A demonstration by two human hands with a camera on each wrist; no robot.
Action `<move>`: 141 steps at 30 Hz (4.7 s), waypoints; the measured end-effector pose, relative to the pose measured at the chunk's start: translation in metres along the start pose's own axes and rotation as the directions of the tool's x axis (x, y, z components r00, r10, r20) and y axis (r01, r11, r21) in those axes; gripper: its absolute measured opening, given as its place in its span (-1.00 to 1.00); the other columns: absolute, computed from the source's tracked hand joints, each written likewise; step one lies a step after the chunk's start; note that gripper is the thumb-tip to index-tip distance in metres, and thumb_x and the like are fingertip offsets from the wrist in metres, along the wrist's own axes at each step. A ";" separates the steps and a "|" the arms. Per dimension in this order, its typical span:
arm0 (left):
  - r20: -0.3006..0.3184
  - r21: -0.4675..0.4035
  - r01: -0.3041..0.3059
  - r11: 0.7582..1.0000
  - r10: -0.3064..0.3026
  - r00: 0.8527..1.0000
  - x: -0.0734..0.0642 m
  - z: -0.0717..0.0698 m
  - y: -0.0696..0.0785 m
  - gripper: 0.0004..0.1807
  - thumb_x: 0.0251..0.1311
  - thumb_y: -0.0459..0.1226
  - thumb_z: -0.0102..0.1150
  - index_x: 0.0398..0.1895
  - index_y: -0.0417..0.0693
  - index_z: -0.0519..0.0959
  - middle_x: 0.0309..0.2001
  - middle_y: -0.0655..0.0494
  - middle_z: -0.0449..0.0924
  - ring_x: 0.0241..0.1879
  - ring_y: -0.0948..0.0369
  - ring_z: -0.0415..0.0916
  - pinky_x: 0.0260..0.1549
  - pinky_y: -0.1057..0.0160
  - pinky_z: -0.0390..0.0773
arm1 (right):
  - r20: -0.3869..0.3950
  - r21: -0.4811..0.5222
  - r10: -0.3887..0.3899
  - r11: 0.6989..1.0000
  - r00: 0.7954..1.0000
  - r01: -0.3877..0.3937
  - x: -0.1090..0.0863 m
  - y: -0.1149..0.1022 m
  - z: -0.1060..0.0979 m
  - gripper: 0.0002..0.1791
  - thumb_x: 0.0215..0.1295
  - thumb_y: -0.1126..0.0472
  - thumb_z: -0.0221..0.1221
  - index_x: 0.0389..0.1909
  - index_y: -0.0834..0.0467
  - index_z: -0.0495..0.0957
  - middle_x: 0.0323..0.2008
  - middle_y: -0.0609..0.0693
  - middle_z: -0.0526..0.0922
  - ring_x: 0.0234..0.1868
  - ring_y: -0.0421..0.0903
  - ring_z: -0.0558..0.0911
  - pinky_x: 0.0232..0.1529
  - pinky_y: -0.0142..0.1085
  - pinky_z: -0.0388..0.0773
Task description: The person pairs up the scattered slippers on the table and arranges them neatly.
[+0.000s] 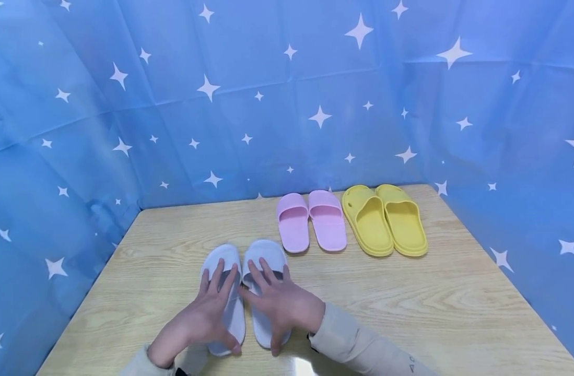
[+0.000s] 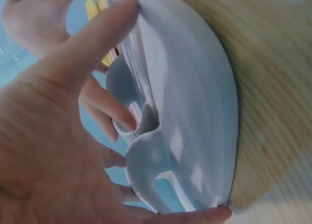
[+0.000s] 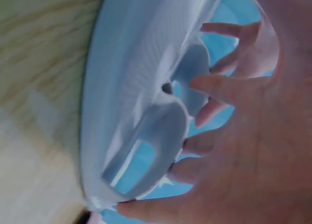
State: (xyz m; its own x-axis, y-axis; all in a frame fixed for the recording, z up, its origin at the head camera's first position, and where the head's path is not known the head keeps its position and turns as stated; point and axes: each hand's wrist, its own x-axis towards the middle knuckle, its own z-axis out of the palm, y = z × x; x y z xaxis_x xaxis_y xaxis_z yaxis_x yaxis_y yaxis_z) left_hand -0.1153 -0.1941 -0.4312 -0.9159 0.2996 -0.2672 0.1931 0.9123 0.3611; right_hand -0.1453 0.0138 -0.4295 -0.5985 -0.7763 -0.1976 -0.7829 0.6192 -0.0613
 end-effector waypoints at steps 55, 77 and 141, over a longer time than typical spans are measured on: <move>0.069 0.118 -0.024 0.993 0.016 0.998 0.094 -0.051 -0.054 0.63 -0.49 0.26 0.56 0.54 0.03 -0.41 0.51 -0.21 -0.63 0.43 -0.40 -0.57 0.28 -0.46 -0.12 | -0.002 0.205 0.056 0.977 0.998 -0.054 0.093 0.067 -0.014 0.44 -0.27 -0.37 0.45 0.52 -0.26 -0.34 0.53 0.10 -0.51 0.54 0.14 -0.41 0.39 0.34 -0.20; 0.067 0.135 -0.073 0.988 0.064 0.996 0.124 -0.066 -0.065 0.61 -0.48 0.25 0.56 0.55 0.07 -0.39 0.54 -0.16 -0.57 0.47 -0.33 -0.53 0.32 -0.43 -0.19 | -0.001 0.192 0.117 0.975 0.993 -0.115 0.108 0.083 -0.018 0.35 -0.21 -0.27 0.46 0.52 -0.28 -0.24 0.54 0.09 -0.48 0.54 0.12 -0.40 0.42 0.30 -0.22; 0.107 0.096 0.049 0.994 -0.060 0.992 0.140 -0.067 -0.074 0.65 -0.56 0.23 0.59 0.53 0.23 -0.44 0.54 -0.03 -0.64 0.48 -0.26 -0.61 0.26 -0.49 -0.17 | 0.015 0.202 0.227 0.953 0.974 -0.225 0.132 0.074 -0.007 0.33 -0.26 -0.11 0.50 0.51 -0.33 -0.18 0.55 0.06 -0.44 0.55 0.09 -0.38 0.41 0.31 -0.36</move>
State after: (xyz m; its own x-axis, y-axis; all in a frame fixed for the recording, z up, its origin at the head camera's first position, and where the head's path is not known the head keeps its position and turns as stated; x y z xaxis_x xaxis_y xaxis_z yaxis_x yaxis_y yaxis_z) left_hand -0.2814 -0.2386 -0.4361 -0.8827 0.2730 -0.3826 0.1808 0.9486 0.2597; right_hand -0.2839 -0.0436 -0.4538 -0.7578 -0.6141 -0.2207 -0.5775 0.7886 -0.2113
